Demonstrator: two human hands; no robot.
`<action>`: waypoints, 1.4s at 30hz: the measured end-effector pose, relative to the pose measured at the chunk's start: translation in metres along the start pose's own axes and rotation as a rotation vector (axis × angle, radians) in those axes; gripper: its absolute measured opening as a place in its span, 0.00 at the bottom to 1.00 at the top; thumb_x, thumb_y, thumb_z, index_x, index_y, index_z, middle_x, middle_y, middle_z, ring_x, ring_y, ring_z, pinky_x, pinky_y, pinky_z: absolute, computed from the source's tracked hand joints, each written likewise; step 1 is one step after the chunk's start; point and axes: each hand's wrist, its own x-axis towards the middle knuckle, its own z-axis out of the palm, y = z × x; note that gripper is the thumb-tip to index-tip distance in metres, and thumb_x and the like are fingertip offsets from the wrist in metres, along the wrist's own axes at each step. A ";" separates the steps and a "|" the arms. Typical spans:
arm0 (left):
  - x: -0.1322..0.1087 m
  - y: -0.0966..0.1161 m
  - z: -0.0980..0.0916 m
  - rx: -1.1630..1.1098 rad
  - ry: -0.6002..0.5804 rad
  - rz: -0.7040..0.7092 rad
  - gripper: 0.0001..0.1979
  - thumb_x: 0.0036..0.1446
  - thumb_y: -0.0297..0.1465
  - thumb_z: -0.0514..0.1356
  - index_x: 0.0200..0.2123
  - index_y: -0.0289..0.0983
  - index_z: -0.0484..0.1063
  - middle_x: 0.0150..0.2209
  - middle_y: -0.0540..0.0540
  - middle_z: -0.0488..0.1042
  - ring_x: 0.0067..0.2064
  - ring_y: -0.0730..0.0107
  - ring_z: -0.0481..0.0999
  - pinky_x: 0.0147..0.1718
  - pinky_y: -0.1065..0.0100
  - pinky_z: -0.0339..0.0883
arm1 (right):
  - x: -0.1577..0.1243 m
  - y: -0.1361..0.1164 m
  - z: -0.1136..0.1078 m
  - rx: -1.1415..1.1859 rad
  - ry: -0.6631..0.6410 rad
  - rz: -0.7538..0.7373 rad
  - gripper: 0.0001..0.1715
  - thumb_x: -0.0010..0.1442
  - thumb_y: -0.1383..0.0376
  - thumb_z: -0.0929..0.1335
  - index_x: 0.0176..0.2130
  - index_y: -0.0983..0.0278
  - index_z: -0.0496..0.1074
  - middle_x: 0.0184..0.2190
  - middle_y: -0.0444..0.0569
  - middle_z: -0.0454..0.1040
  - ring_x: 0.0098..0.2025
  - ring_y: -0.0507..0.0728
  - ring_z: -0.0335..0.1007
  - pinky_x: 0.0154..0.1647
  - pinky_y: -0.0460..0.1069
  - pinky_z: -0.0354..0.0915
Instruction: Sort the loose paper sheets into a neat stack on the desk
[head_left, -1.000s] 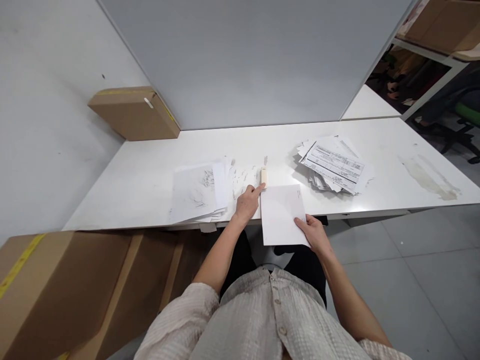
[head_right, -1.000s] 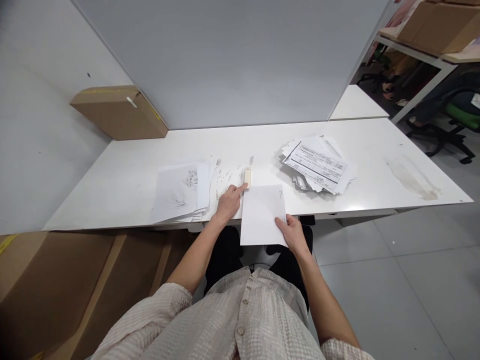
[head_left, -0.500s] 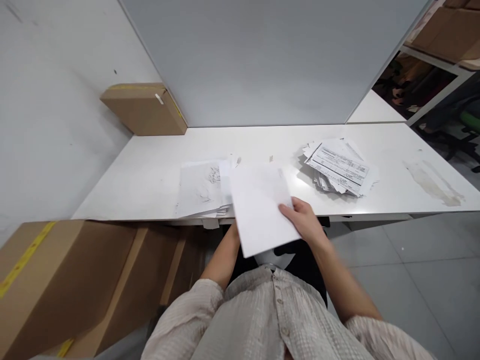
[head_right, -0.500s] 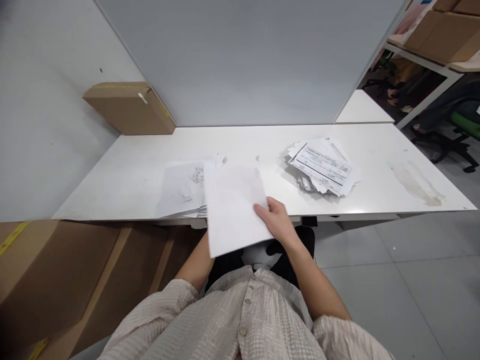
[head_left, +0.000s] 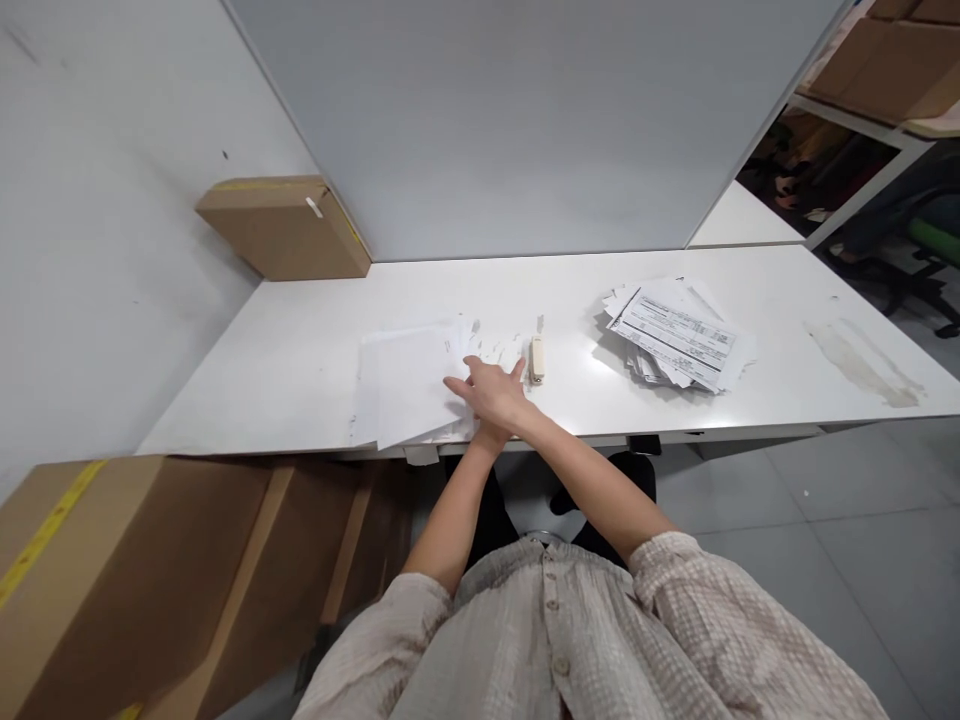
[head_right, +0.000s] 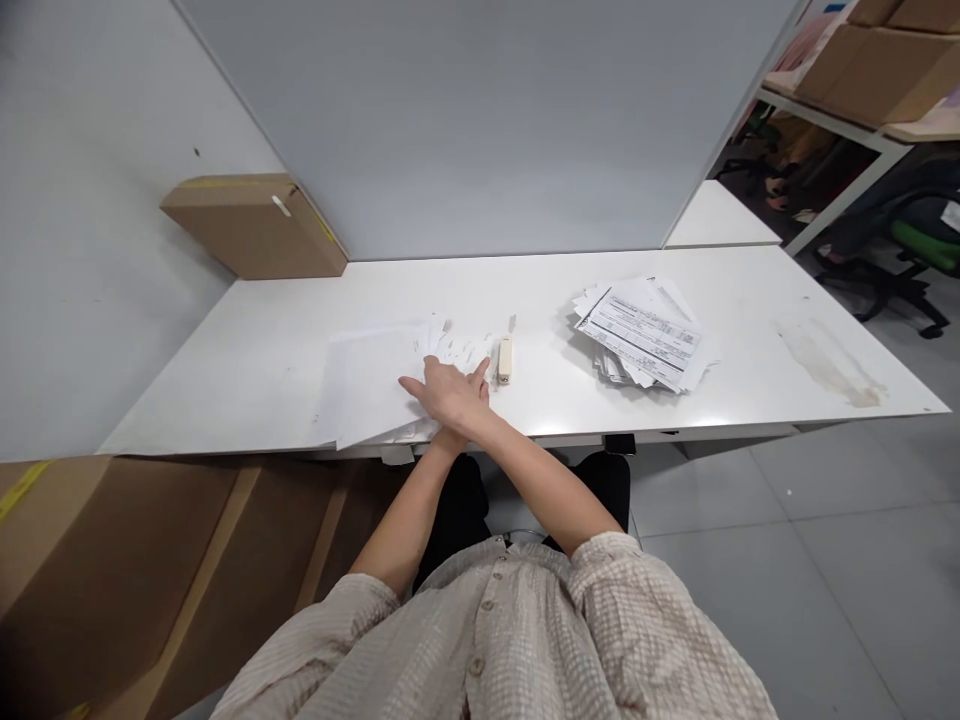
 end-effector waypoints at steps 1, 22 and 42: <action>0.000 0.001 0.000 0.020 0.009 -0.027 0.20 0.61 0.29 0.45 0.53 0.29 0.65 0.32 0.43 0.73 0.38 0.65 0.73 0.36 0.67 0.69 | -0.006 0.008 -0.017 0.019 -0.002 -0.042 0.19 0.56 0.52 0.66 0.40 0.64 0.70 0.26 0.46 0.73 0.34 0.58 0.69 0.48 0.60 0.59; -0.004 -0.002 0.000 0.159 0.074 0.202 0.23 0.63 0.28 0.44 0.61 0.35 0.53 0.43 0.40 0.73 0.43 0.64 0.73 0.39 0.68 0.66 | -0.027 0.172 -0.211 -0.736 0.438 0.324 0.21 0.59 0.63 0.57 0.35 0.67 0.76 0.33 0.60 0.76 0.36 0.61 0.69 0.33 0.51 0.56; -0.008 0.002 -0.005 -0.472 0.163 0.120 0.24 0.57 0.38 0.55 0.57 0.39 0.62 0.41 0.43 0.74 0.35 0.70 0.71 0.38 0.68 0.64 | -0.083 0.118 -0.203 -0.657 0.800 -0.184 0.16 0.63 0.60 0.58 0.35 0.64 0.70 0.24 0.49 0.69 0.26 0.54 0.60 0.28 0.48 0.53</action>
